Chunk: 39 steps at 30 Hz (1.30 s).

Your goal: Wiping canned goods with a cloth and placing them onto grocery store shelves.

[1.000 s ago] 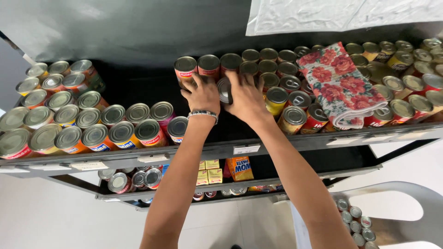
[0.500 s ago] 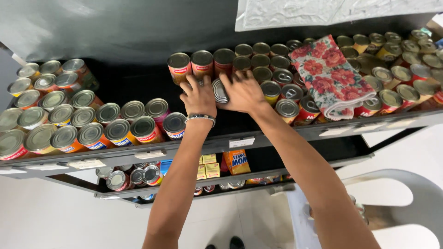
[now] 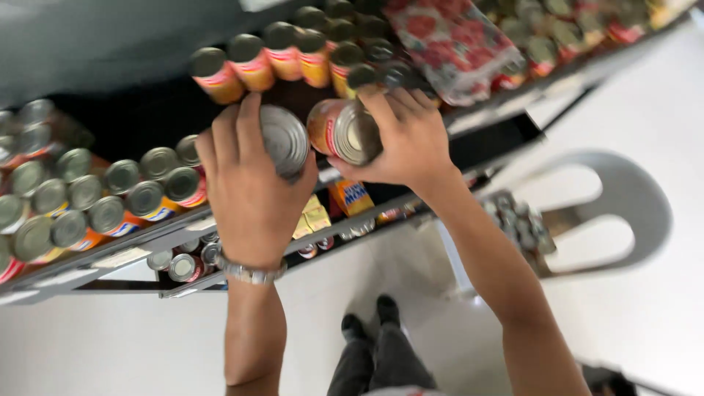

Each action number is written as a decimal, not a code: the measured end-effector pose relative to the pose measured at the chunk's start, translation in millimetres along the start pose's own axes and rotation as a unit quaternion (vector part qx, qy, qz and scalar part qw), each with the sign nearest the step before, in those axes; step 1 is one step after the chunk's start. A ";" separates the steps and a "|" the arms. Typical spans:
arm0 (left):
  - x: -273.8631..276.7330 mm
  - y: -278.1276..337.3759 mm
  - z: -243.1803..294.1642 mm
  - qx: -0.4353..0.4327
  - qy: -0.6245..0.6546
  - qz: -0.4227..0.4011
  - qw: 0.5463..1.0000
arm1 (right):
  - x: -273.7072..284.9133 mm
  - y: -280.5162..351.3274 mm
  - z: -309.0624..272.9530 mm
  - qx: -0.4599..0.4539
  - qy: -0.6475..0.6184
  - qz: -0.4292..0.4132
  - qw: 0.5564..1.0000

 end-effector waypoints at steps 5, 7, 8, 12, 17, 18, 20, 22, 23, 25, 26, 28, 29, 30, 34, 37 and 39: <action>-37.5 43.3 58.1 -0.019 0.159 -0.096 0.982 | 80.2 107.3 20.8 -0.185 -0.005 -0.057 0.981; -86.1 71.6 77.0 -0.037 0.225 -0.144 0.963 | 93.6 170.2 42.3 -0.258 0.012 -0.077 0.963; -117.8 91.4 85.8 -0.045 0.248 -0.148 0.956 | 96.8 207.4 56.7 -0.267 0.025 -0.081 0.960; -252.2 165.3 122.1 -0.069 0.341 -0.232 0.908 | 135.0 335.7 110.3 -0.352 0.071 -0.183 0.915; -405.8 233.8 166.8 -0.017 0.375 -0.354 0.856 | 181.7 470.2 171.8 -0.546 0.090 -0.321 0.769; -437.2 247.6 176.8 0.004 0.370 -0.383 0.846 | 188.7 497.1 184.6 -0.614 0.076 -0.359 0.699; -502.8 275.8 182.9 0.013 0.327 -0.421 0.846 | 189.1 556.0 204.7 -0.628 0.090 -0.379 0.673; -564.3 304.4 181.3 0.022 0.284 -0.450 0.847 | 179.9 602.0 219.3 -0.633 0.104 -0.402 0.653; -592.5 317.2 180.0 0.045 0.264 -0.459 0.847 | 173.5 618.8 226.5 -0.638 0.098 -0.402 0.650; -644.7 341.6 175.9 0.070 0.236 -0.474 0.845 | 153.0 650.3 234.4 -0.646 0.084 -0.404 0.642; -669.8 353.5 173.8 0.073 0.224 -0.478 0.846 | 139.3 665.5 235.9 -0.645 0.075 -0.400 0.647; -715.8 373.1 163.9 0.075 0.201 -0.490 0.845 | 105.1 695.9 236.9 -0.650 0.054 -0.396 0.647; -738.6 383.4 159.2 0.070 0.176 -0.497 0.847 | 86.7 712.0 236.7 -0.647 0.033 -0.402 0.647; -760.8 394.2 152.9 0.065 0.150 -0.504 0.848 | 67.4 727.5 235.0 -0.645 0.013 -0.408 0.647; -811.1 404.8 140.5 0.056 0.091 -0.529 0.842 | -8.1 758.0 236.6 -0.644 -0.008 -0.441 0.625; -846.9 409.3 124.7 0.089 0.104 -0.539 0.831 | -56.5 766.9 240.7 -0.637 -0.016 -0.455 0.622; -867.8 404.8 124.4 0.083 0.165 -0.537 0.823 | -74.2 755.6 256.7 -0.696 -0.052 -0.403 0.591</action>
Point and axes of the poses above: each hand's wrist, its own y-axis away from the middle knuckle, its own x-axis out of the back of the hand, z = x × y, the point moved 1 cm from there along -y, towards the middle knuckle, and after that the axes turned 7 degrees about y, right-handed, at the moved point
